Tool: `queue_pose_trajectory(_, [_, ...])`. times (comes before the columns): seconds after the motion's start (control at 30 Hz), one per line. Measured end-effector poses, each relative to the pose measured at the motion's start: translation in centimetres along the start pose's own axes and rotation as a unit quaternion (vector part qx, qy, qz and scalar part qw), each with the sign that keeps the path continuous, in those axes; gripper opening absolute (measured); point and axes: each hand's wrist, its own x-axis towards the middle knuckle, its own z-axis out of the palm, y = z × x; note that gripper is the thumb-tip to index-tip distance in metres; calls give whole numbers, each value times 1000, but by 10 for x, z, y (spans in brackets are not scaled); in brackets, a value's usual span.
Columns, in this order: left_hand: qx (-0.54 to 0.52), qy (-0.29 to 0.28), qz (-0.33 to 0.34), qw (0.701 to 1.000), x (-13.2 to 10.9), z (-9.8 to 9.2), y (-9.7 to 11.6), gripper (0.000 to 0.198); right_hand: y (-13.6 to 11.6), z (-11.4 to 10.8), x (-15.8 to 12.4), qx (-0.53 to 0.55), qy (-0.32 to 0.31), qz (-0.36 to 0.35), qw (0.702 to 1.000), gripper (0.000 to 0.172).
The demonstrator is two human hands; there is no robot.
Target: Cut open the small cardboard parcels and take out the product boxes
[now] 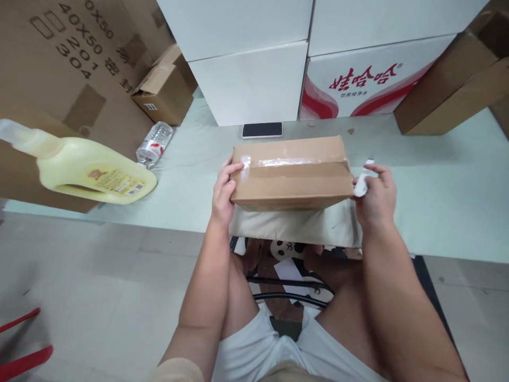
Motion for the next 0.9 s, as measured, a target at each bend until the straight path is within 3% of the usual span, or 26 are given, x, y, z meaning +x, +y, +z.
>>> queue_pose_trajectory(0.1, [-15, 0, -29, 999, -6, 6, 12, 46, -29, -11, -15, 212, -6, -94, 973, 30])
queue_pose_trajectory(0.17, [-22, 8, -46, 999, -7, 13, 17, 44, -57, -20, -31, 290, -29, -160, 943, 27])
queue_pose_trajectory(0.3, [-39, 4, -58, 998, 2, 28, 10, 43, -114, -18, -63, 218, -117, -226, 942, 14])
queue_pose_trajectory(0.4, [-75, -23, -62, 995, 9, 34, -4, 47, -137, 3, -80, 199, -174, -255, 930, 21])
queue_pose_trajectory(0.5, [-107, -54, -77, 990, 10, 36, -11, 58, -133, 26, -87, 158, -220, -233, 934, 28])
queue_pose_trajectory(0.6, [-120, -77, -94, 985, 5, 35, -7, 60, -116, 41, -93, 121, -223, -225, 941, 23])
queue_pose_trajectory(0.8, [-108, -98, -29, 989, -3, 32, -2, 68, -101, 38, -104, 17, -270, -167, 948, 15])
queue_pose_trajectory(0.9, [-77, -104, 10, 992, -7, 32, -6, 72, -104, 41, -106, -14, -305, -186, 934, 9])
